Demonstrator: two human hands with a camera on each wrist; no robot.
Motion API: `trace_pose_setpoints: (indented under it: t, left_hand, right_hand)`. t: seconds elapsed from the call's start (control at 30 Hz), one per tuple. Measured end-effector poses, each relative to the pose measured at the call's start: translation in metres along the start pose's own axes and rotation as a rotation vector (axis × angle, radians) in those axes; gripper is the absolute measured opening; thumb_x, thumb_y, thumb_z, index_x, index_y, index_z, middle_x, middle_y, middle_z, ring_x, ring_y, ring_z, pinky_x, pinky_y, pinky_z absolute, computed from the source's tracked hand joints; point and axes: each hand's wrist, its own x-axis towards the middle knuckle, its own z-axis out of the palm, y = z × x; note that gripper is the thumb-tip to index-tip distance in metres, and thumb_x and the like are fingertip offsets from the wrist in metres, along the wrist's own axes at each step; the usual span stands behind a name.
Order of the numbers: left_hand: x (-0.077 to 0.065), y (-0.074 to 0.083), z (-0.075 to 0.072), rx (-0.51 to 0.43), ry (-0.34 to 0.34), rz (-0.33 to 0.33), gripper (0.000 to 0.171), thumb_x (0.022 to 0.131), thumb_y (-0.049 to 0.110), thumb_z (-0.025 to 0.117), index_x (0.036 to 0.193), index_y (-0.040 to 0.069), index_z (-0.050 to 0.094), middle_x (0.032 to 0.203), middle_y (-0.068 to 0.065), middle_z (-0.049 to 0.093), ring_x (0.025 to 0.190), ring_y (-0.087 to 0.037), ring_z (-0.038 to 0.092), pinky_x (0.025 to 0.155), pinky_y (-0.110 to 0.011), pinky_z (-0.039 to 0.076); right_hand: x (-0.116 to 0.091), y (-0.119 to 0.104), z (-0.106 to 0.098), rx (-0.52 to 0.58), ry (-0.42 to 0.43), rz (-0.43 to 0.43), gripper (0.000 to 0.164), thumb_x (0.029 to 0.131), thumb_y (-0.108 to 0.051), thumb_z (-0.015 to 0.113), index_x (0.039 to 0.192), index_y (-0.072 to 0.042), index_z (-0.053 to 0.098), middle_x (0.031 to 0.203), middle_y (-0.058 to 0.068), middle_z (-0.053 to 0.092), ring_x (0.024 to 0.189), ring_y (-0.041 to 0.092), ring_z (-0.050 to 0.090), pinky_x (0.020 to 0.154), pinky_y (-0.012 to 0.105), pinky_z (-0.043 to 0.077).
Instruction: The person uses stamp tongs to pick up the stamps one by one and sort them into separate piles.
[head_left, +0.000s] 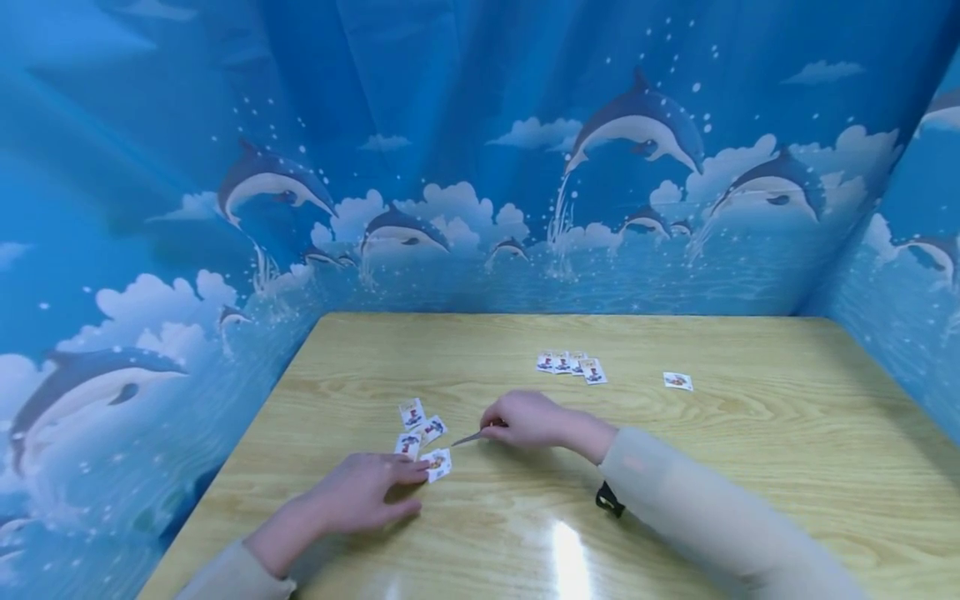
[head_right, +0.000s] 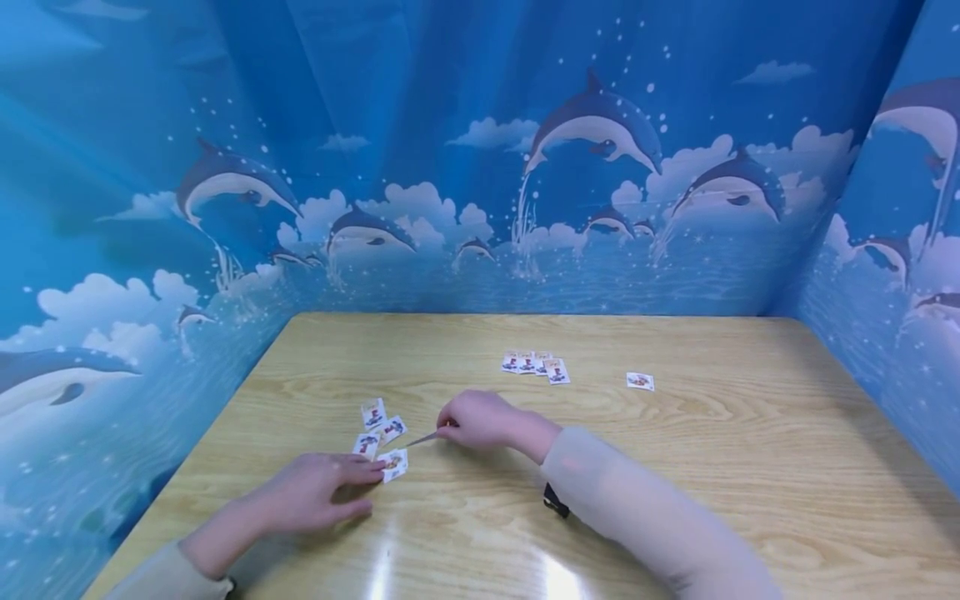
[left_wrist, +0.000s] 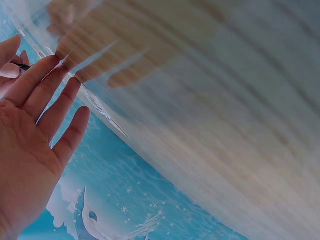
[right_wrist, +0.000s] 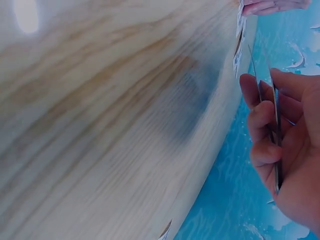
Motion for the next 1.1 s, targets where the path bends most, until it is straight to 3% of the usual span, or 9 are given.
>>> trace_pose_setpoints:
  t: [0.43, 0.7, 0.9, 1.1]
  left_hand:
    - [-0.001, -0.001, 0.001, 0.008, 0.003, -0.004, 0.042, 0.092, 0.042, 0.062, 0.126, 0.017, 0.066, 0.133, 0.004, 0.059, 0.117, -0.025, 0.059, 0.097, -0.045, 0.048]
    - [-0.001, -0.001, 0.002, 0.020, 0.008, 0.001, 0.042, 0.092, 0.042, 0.062, 0.125, 0.017, 0.067, 0.133, 0.005, 0.060, 0.116, -0.024, 0.059, 0.096, -0.045, 0.048]
    - [-0.001, -0.001, 0.002, 0.027, 0.017, 0.013, 0.041, 0.092, 0.041, 0.062, 0.124, 0.016, 0.067, 0.132, 0.006, 0.060, 0.116, -0.023, 0.059, 0.096, -0.043, 0.049]
    - [-0.001, -0.001, 0.001, 0.017, 0.012, 0.010, 0.041, 0.092, 0.040, 0.062, 0.124, 0.016, 0.067, 0.132, 0.005, 0.060, 0.117, -0.023, 0.059, 0.096, -0.044, 0.048]
  right_hand:
    - [0.020, 0.002, 0.003, 0.021, -0.089, 0.070, 0.017, 0.095, -0.024, 0.063, 0.102, -0.014, 0.075, 0.092, -0.006, 0.070, 0.079, 0.006, 0.061, 0.080, 0.028, 0.052]
    - [0.029, 0.003, 0.001, 0.009, -0.119, 0.065, 0.015, 0.095, -0.023, 0.064, 0.099, -0.016, 0.077, 0.079, -0.010, 0.068, 0.070, 0.005, 0.059, 0.075, 0.027, 0.052]
    - [0.034, 0.000, 0.001, -0.018, -0.118, 0.049, 0.017, 0.095, -0.024, 0.063, 0.103, -0.017, 0.076, 0.091, -0.008, 0.071, 0.082, 0.008, 0.063, 0.081, 0.028, 0.052]
    - [0.036, -0.001, 0.001, -0.010, -0.136, 0.060, 0.015, 0.094, -0.025, 0.065, 0.100, -0.018, 0.077, 0.087, -0.010, 0.070, 0.077, 0.005, 0.061, 0.078, 0.027, 0.052]
